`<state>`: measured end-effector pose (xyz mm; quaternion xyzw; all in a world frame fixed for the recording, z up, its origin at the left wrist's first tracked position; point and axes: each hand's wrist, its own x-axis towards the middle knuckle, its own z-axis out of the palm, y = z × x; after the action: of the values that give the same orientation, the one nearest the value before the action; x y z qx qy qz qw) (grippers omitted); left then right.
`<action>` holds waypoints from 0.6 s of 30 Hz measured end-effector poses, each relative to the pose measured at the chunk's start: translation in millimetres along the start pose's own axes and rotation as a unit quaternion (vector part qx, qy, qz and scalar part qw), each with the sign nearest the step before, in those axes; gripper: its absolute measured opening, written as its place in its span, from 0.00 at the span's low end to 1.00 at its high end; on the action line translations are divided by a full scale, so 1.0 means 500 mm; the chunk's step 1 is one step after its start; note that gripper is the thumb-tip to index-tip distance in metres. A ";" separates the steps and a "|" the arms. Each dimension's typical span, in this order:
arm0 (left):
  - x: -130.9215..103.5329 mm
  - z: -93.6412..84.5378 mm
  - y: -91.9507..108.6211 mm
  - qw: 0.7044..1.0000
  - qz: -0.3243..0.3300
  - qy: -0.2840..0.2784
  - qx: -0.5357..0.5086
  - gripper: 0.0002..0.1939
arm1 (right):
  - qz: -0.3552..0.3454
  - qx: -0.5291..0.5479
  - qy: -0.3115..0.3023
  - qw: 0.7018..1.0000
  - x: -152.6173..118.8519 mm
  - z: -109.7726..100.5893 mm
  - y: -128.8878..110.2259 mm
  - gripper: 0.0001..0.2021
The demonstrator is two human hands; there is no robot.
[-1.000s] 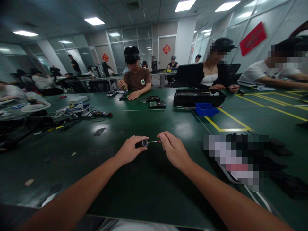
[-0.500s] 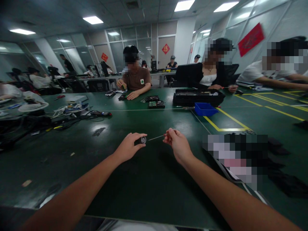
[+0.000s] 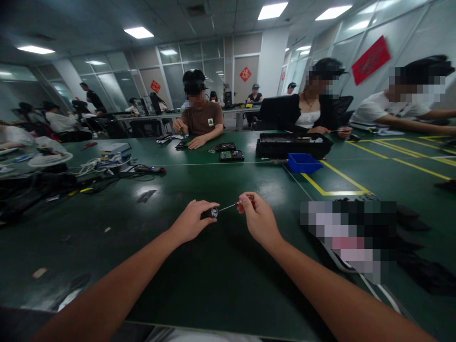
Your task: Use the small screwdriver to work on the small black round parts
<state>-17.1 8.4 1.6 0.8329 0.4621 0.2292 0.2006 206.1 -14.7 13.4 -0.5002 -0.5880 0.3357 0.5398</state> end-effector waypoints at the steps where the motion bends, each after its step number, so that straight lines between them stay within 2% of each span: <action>1: 0.000 0.001 0.000 1.000 0.000 -0.003 0.001 0.22 | -0.005 -0.011 -0.001 1.000 -0.001 -0.001 -0.001 0.15; 10: 0.002 0.001 0.012 0.999 -0.014 -0.028 0.014 0.22 | -0.045 -0.092 -0.027 0.994 -0.008 0.001 -0.007 0.14; 18: 0.004 0.007 0.003 1.000 -0.003 -0.017 0.001 0.20 | -0.082 -0.195 -0.007 0.977 -0.010 -0.008 -0.012 0.12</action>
<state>-13.1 9.2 -0.2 0.8354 0.4614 0.2136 0.2086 208.1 -21.8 18.4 -0.5435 -0.6852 0.1727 0.4530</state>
